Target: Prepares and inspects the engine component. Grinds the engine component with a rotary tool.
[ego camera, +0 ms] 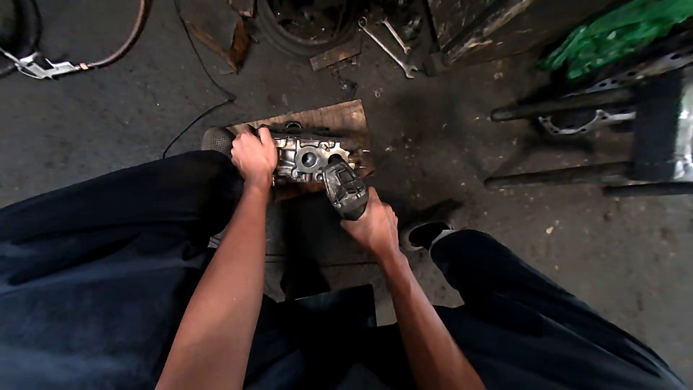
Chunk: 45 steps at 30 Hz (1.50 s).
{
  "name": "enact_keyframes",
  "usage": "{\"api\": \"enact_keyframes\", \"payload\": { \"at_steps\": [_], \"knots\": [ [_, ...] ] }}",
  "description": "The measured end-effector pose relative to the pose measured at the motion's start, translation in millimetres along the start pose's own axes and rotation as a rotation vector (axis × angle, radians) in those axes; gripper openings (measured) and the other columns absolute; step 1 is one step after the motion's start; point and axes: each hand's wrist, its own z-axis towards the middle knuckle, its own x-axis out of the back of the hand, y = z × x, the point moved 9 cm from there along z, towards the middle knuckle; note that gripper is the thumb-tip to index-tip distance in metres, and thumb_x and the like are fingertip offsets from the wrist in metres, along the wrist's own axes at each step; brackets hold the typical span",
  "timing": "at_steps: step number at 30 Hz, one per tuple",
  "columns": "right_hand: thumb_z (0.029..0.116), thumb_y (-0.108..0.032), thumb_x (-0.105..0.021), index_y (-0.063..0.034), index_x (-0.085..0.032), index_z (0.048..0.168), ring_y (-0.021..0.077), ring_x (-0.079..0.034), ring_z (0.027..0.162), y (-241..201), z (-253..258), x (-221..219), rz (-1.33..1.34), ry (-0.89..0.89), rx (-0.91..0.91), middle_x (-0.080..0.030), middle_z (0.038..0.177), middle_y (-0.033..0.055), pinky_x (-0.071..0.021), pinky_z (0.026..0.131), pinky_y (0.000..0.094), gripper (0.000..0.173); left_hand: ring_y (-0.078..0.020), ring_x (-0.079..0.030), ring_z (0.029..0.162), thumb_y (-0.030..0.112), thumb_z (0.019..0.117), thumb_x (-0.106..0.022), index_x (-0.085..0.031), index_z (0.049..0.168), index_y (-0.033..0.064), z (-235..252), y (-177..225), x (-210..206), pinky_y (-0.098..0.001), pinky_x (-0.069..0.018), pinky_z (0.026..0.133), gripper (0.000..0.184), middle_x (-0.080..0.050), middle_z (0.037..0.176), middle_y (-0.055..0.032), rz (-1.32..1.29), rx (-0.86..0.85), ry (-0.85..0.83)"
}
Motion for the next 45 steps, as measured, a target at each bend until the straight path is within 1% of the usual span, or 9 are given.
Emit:
{"api": "enact_keyframes", "payload": {
  "at_steps": [7, 13, 19, 25, 29, 32, 37, 41, 45],
  "knots": [
    [0.0718, -0.045, -0.084, -0.0114, -0.05, 0.146, 0.0327, -0.07, 0.105, 3, -7, 7, 0.017, -0.042, -0.021, -0.073, 0.11, 0.0134, -0.0539, 0.09, 0.0555, 0.088, -0.0445, -0.066, 0.113, 0.042, 0.1028, -0.036, -0.067, 0.118, 0.0018, 1, -1, 0, -0.067, -0.0493, 0.089, 0.053, -0.069, 0.116, -0.0267, -0.002, 0.0, 0.006],
    [0.0663, -0.042, -0.086, -0.0105, -0.057, 0.137, 0.033, -0.07, 0.1, 20, -7, 19, 0.102, -0.008, 0.033, -0.073, 0.105, 0.0137, -0.0556, 0.085, 0.0584, 0.083, -0.0439, -0.066, 0.114, 0.04, 0.1028, -0.037, -0.067, 0.12, 0.0017, 2, -1, 0, -0.0665, -0.049, 0.091, 0.052, -0.069, 0.116, -0.0262, -0.031, 0.001, 0.008],
    [0.0632, -0.036, -0.088, -0.007, -0.059, 0.132, 0.0283, -0.07, 0.1, 24, -13, 30, 0.203, -0.012, 0.09, -0.071, 0.105, 0.0125, -0.0555, 0.086, 0.0555, 0.08, -0.0421, -0.068, 0.112, 0.043, 0.1025, -0.038, -0.068, 0.121, 0.0038, 2, -6, 1, -0.0656, -0.0514, 0.088, 0.052, -0.071, 0.115, -0.0235, -0.017, -0.002, 0.019],
    [0.0595, -0.035, -0.087, -0.0083, -0.062, 0.126, 0.0177, -0.07, 0.097, 34, -24, 43, 0.308, 0.066, 0.168, -0.072, 0.103, 0.0063, -0.0577, 0.085, 0.0462, 0.076, -0.0431, -0.067, 0.113, 0.043, 0.1026, -0.037, -0.067, 0.12, 0.0026, 0, -5, 0, -0.0663, -0.0503, 0.089, 0.054, -0.07, 0.115, -0.025, -0.019, -0.01, -0.002],
    [0.0605, -0.027, -0.089, -0.0039, -0.061, 0.125, 0.0109, -0.069, 0.098, 49, -37, 71, 0.437, 0.215, 0.158, -0.071, 0.106, 0.006, -0.059, 0.087, 0.0358, 0.074, -0.0428, -0.067, 0.114, 0.044, 0.1024, -0.036, -0.068, 0.118, 0.0028, 1, -2, 0, -0.066, -0.0503, 0.089, 0.054, -0.07, 0.115, -0.025, -0.005, -0.006, -0.004],
    [0.0581, -0.026, -0.088, -0.0033, -0.061, 0.119, 0.0028, -0.07, 0.091, 63, -42, 94, 0.607, 0.356, 0.191, -0.071, 0.101, 0.0002, -0.0609, 0.082, 0.0259, 0.07, -0.0424, -0.068, 0.112, 0.042, 0.1022, -0.038, -0.069, 0.118, 0.003, 0, -3, 0, -0.066, -0.0508, 0.089, 0.053, -0.071, 0.114, -0.0248, -0.013, -0.008, 0.012],
    [0.0594, -0.018, -0.087, -0.0045, -0.06, 0.113, 0.0061, -0.073, 0.083, 83, -39, 110, 0.89, 0.468, 0.295, -0.073, 0.093, -0.0024, -0.0645, 0.074, 0.0269, 0.062, -0.0433, -0.067, 0.113, 0.046, 0.1032, -0.039, -0.069, 0.117, 0.003, -3, -6, 0, -0.0672, -0.0496, 0.09, 0.055, -0.07, 0.114, -0.0251, -0.018, -0.022, 0.041],
    [0.0576, -0.025, -0.087, -0.0062, -0.063, 0.111, 0.0013, -0.07, 0.085, 89, -39, 106, 0.739, 0.374, 0.266, -0.072, 0.094, -0.0044, -0.0623, 0.076, 0.0236, 0.062, -0.0435, -0.066, 0.114, 0.047, 0.1057, -0.034, -0.068, 0.121, 0.0035, -3, -8, -1, -0.0676, -0.0492, 0.091, 0.057, -0.07, 0.115, -0.0252, -0.013, -0.033, 0.068],
    [0.0597, -0.029, -0.087, -0.0056, -0.064, 0.114, -0.0011, -0.069, 0.087, 70, -40, 86, 0.549, 0.257, 0.267, -0.072, 0.096, -0.0035, -0.0605, 0.078, 0.0224, 0.064, -0.0432, -0.066, 0.114, 0.042, 0.1044, -0.035, -0.069, 0.121, 0.0033, -1, -3, 0, -0.0677, -0.0492, 0.091, 0.053, -0.07, 0.116, -0.0252, -0.008, -0.019, 0.076]
  ]
}}
